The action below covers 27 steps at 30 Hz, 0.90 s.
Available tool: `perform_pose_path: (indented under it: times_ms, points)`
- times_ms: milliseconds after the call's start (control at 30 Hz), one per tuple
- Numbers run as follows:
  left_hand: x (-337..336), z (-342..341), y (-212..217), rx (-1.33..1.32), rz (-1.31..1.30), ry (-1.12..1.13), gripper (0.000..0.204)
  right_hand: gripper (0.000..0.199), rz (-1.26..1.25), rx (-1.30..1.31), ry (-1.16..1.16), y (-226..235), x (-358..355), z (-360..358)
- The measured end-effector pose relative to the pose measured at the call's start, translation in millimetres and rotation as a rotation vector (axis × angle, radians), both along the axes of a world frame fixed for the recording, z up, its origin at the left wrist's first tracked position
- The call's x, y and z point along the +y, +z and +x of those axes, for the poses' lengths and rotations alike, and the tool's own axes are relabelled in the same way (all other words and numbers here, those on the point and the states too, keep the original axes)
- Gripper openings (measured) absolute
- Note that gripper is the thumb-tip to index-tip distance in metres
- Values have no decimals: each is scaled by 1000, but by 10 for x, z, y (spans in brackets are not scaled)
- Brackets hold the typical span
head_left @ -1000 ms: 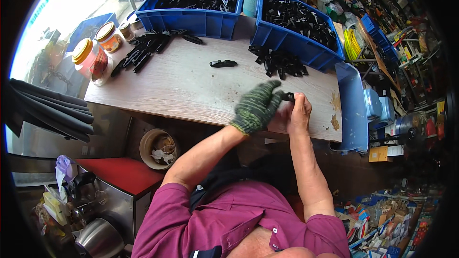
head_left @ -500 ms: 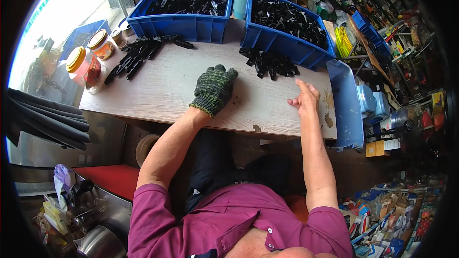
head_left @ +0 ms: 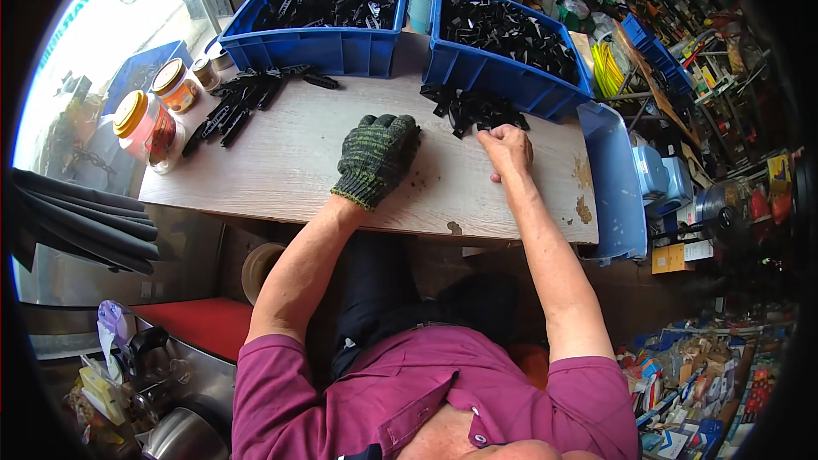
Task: Sorting and inspecting small black plastic or metal parts on a workbench.
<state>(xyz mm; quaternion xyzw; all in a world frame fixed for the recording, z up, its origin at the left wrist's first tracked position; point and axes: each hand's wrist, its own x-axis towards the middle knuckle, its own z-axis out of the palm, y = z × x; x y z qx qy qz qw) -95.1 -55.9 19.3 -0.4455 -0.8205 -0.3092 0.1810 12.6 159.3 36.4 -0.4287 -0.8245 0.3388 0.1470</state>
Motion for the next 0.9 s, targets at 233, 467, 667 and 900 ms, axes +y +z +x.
perform_pose_path:
  times_ms: [233,467,667,900]
  points:
    - [88,346,-59,-148,419,-151,28,26,-676,277,157,72,-208,428]
    - [361,611,-366,-452,431,-339,31,21,-783,428,385,-104,-421,543]
    - [376,730,-216,-396,169,-154,29,30,-653,417,393,-234,-403,581]
    - [382,661,-178,-627,319,-14,26,38,-586,428,393,-199,-539,541]
